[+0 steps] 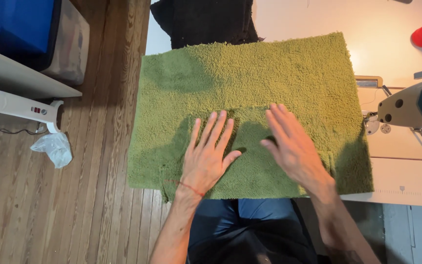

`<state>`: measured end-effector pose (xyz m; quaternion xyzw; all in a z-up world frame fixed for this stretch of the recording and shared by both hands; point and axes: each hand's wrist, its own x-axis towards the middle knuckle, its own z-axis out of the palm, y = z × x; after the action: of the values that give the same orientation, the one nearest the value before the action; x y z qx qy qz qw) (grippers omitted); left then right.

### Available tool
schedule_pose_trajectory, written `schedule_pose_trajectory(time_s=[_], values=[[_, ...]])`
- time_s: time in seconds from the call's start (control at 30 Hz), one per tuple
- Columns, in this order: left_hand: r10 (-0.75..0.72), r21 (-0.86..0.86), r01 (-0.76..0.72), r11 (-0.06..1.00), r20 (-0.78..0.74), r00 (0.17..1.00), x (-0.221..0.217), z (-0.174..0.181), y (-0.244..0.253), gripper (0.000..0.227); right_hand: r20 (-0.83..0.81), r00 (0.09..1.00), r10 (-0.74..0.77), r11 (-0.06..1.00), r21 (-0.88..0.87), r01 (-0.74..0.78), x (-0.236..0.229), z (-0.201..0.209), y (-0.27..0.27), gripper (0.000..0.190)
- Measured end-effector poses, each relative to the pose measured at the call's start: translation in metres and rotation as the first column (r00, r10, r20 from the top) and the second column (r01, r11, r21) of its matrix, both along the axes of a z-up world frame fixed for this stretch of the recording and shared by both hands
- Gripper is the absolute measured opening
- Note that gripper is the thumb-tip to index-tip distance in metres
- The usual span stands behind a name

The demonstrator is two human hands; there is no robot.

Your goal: Arranging and aligning a fabric pocket piece onto a larger fabric panel on a sewing table.

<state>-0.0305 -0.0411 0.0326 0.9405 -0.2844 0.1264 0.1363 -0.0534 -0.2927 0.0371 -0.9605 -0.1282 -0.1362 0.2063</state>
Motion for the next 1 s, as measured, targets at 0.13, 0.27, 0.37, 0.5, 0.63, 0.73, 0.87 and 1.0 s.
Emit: schedule_pose_trajectory(time_s=[0.13, 0.27, 0.37, 0.5, 0.63, 0.73, 0.87, 1.0], values=[[-0.026, -0.015, 0.025, 1.000, -0.112, 0.993, 0.013, -0.012, 0.005, 0.088, -0.044, 0.996, 0.079, 0.987, -0.139, -0.084, 0.006, -0.017, 0.003, 0.083], [-0.026, -0.042, 0.020, 0.999, -0.141, 0.990, 0.014, -0.017, 0.010, 0.090, -0.052, 0.997, 0.058, 0.978, -0.197, -0.067, 0.008, -0.016, 0.004, 0.088], [-0.006, -0.091, -0.006, 0.996, -0.133, 0.991, 0.016, -0.018, 0.009, 0.092, -0.061, 0.997, 0.054, 0.980, -0.191, -0.065, 0.008, -0.015, 0.004, 0.089], [-0.020, -0.068, 0.010, 0.998, -0.153, 0.988, 0.015, -0.018, 0.012, 0.092, -0.088, 0.992, 0.096, 0.983, -0.147, -0.108, 0.010, -0.017, -0.001, 0.087], [0.011, -0.036, -0.016, 0.999, -0.127, 0.992, 0.008, -0.011, 0.018, 0.087, -0.104, 0.987, 0.120, 0.993, -0.009, -0.121, 0.001, -0.007, -0.020, 0.080], [0.117, -0.002, -0.118, 0.993, -0.091, 0.989, -0.017, 0.005, 0.034, 0.087, -0.082, 0.993, 0.081, 0.996, -0.013, -0.083, -0.018, 0.004, -0.040, 0.080], [0.164, -0.015, -0.166, 0.986, -0.107, 0.981, -0.032, -0.004, 0.054, 0.084, -0.096, 0.994, 0.047, 0.992, -0.109, -0.057, -0.032, -0.012, -0.051, 0.082], [0.169, -0.002, -0.170, 0.985, -0.143, 0.975, -0.031, -0.020, 0.061, 0.086, -0.113, 0.994, 0.006, 0.971, -0.237, -0.033, -0.036, -0.023, -0.051, 0.085]])
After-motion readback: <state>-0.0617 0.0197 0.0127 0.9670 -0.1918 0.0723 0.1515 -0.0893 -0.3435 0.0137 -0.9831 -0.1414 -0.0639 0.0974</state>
